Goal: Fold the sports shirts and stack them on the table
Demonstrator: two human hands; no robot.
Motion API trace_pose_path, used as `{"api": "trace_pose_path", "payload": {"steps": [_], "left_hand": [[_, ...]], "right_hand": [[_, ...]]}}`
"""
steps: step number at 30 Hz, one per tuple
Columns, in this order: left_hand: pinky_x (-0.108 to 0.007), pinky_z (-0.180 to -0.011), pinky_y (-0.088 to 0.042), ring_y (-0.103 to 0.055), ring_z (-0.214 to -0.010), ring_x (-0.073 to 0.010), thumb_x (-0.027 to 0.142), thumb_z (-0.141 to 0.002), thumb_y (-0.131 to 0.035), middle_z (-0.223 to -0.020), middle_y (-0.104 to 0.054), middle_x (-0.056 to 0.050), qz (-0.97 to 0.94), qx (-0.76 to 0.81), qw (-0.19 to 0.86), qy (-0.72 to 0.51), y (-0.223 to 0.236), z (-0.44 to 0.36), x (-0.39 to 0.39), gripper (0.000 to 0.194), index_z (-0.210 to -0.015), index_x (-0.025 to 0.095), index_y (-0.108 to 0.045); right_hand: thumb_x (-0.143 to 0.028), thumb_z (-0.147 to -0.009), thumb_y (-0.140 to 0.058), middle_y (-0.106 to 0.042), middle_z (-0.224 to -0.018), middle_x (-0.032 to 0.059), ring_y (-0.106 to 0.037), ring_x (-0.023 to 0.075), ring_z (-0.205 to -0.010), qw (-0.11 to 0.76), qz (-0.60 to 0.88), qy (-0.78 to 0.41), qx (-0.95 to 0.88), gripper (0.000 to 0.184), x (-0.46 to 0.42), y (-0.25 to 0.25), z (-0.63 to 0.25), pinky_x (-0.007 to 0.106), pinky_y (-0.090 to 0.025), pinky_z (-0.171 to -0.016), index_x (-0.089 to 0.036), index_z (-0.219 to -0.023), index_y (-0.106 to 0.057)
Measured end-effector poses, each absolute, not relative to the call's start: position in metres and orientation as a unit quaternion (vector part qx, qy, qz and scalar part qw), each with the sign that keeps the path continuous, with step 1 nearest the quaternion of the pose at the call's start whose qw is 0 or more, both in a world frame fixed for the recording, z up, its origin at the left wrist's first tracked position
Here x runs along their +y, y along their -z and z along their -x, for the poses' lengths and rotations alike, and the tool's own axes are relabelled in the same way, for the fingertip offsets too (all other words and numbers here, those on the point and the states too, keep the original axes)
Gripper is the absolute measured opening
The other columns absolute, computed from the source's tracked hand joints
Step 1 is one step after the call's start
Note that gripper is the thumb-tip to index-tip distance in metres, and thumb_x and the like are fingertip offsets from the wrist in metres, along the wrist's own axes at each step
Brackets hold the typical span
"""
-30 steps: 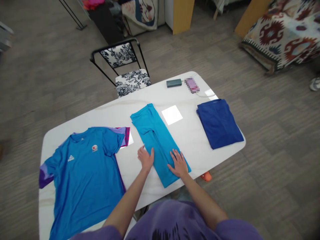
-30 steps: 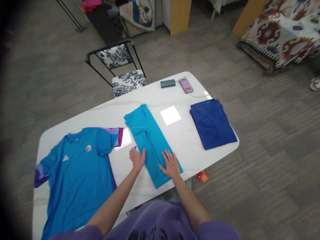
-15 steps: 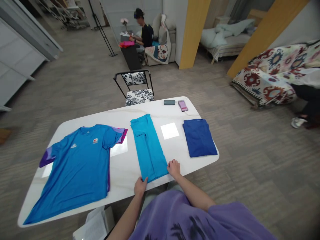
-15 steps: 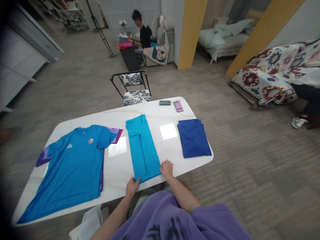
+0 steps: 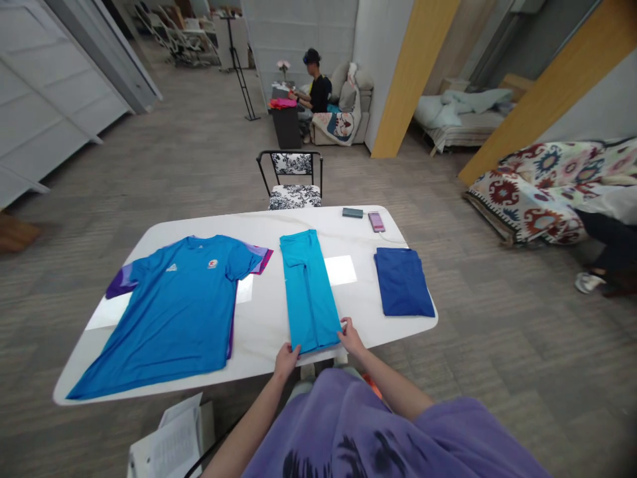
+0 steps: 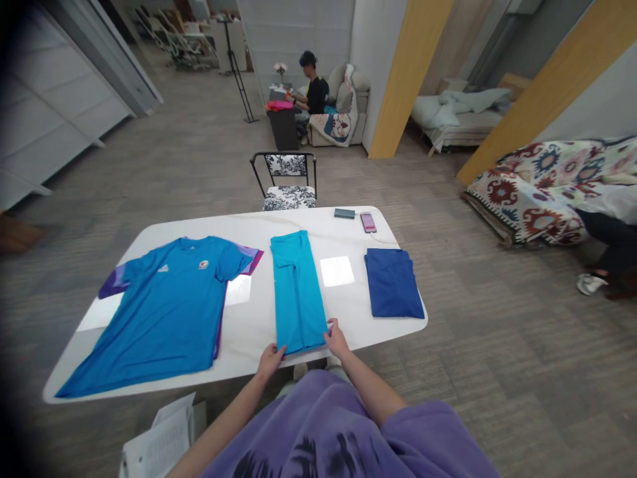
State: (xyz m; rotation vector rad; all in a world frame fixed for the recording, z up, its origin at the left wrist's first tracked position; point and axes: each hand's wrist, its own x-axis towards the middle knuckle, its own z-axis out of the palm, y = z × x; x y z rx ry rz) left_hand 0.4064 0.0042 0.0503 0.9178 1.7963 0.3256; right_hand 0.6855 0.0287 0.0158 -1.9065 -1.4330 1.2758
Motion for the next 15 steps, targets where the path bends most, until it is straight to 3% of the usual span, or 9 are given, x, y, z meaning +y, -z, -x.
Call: {"api": "trace_pose_path", "payload": {"steps": [5,8,12,15], "left_hand": [[-0.042,-0.083,-0.062,-0.078,-0.085,-0.0296,0.072,-0.074,-0.069,-0.078,-0.070,0.000,-0.366,0.726,0.548,-0.193,-0.074,-0.378,-0.039,0.056,-0.105,0.029,-0.051],[-0.039,-0.079,-0.063,-0.076,-0.080,-0.0255,0.075,-0.076,-0.071,-0.076,-0.068,0.003,-0.352,0.698,0.575,-0.244,-0.105,-0.363,-0.058,0.061,-0.117,0.032,-0.056],[-0.036,-0.077,-0.064,-0.074,-0.079,-0.0227,0.078,-0.075,-0.077,-0.078,-0.068,0.001,-0.329,0.659,0.609,-0.293,-0.153,-0.348,-0.039,0.062,-0.112,0.029,-0.069],[-0.036,-0.079,-0.065,-0.073,-0.080,-0.0206,0.078,-0.074,-0.080,-0.082,-0.071,-0.001,-0.320,0.641,0.603,-0.352,-0.178,-0.342,0.017,0.061,-0.102,0.023,-0.072]], "right_hand": [[-0.042,-0.084,-0.059,-0.063,-0.095,0.0017,-0.068,0.0244,-0.087,0.278,0.682,-0.467,-0.489,0.032,-0.025,-0.049,-0.689,0.038,-0.058,-0.079,-0.027,-0.112,-0.056],[-0.047,-0.085,-0.064,-0.065,-0.103,0.0056,-0.069,0.0244,-0.080,0.328,0.685,-0.464,-0.456,0.035,-0.054,-0.073,-0.690,0.042,-0.061,-0.076,-0.027,-0.112,-0.061],[-0.051,-0.088,-0.070,-0.070,-0.115,0.0099,-0.070,0.0250,-0.080,0.376,0.671,-0.466,-0.437,0.034,-0.042,-0.115,-0.686,0.043,-0.062,-0.075,-0.028,-0.112,-0.066],[-0.053,-0.091,-0.073,-0.074,-0.118,0.0100,-0.071,0.0256,-0.088,0.383,0.649,-0.486,-0.443,0.035,0.018,-0.142,-0.681,0.042,-0.061,-0.079,-0.028,-0.115,-0.067]]}}
